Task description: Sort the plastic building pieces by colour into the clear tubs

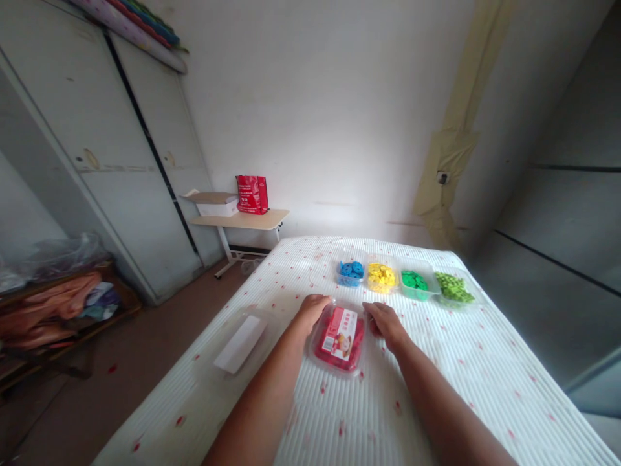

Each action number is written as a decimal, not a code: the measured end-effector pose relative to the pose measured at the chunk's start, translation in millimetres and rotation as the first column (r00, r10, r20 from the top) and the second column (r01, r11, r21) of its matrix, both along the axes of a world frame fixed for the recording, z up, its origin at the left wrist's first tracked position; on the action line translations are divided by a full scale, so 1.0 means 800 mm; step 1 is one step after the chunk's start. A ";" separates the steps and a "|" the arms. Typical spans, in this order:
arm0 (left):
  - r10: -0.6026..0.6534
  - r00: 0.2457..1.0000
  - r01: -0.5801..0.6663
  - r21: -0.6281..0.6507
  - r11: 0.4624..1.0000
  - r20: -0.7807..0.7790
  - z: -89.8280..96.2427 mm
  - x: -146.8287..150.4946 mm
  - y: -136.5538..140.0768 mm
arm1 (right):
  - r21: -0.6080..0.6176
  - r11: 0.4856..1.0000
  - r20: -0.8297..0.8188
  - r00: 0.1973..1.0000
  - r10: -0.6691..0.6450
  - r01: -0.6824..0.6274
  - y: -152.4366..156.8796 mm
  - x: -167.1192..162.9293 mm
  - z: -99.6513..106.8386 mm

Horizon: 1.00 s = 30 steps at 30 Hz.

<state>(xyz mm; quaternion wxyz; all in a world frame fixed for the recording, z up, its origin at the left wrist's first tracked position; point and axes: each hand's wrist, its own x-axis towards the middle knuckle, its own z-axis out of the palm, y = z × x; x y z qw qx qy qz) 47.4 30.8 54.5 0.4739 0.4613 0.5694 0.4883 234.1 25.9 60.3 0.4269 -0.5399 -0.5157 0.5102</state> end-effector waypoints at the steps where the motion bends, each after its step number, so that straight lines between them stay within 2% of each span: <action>1: 0.010 1.000 -0.010 0.005 1.000 0.009 -0.003 0.002 0.002 | 0.001 1.000 -0.008 1.000 0.006 -0.006 0.000 0.000 0.000; 6: 0.085 0.996 -0.085 0.043 0.995 -0.010 -0.017 0.008 0.001 | -0.040 0.999 0.001 1.000 0.005 -0.005 0.004 0.000 -0.003; 13: 0.120 0.986 -0.110 0.090 0.990 -0.115 -0.028 0.007 -0.014 | 0.018 1.000 -0.004 1.000 0.020 -0.020 0.000 0.003 -0.011; 20: 0.117 0.969 -0.092 0.123 0.988 -0.217 -0.027 0.006 -0.017 | 0.027 1.000 -0.047 0.999 0.014 -0.013 -0.003 0.003 -0.013; 25: 0.125 0.917 -0.073 0.147 0.986 -0.379 -0.026 0.005 -0.016 | 0.028 0.999 -0.048 0.998 0.030 -0.029 -0.004 0.004 -0.013; 30: 0.127 0.894 -0.061 0.163 0.985 -0.430 -0.024 0.006 -0.016 | 0.027 0.998 -0.064 0.997 0.053 -0.051 -0.004 0.004 -0.014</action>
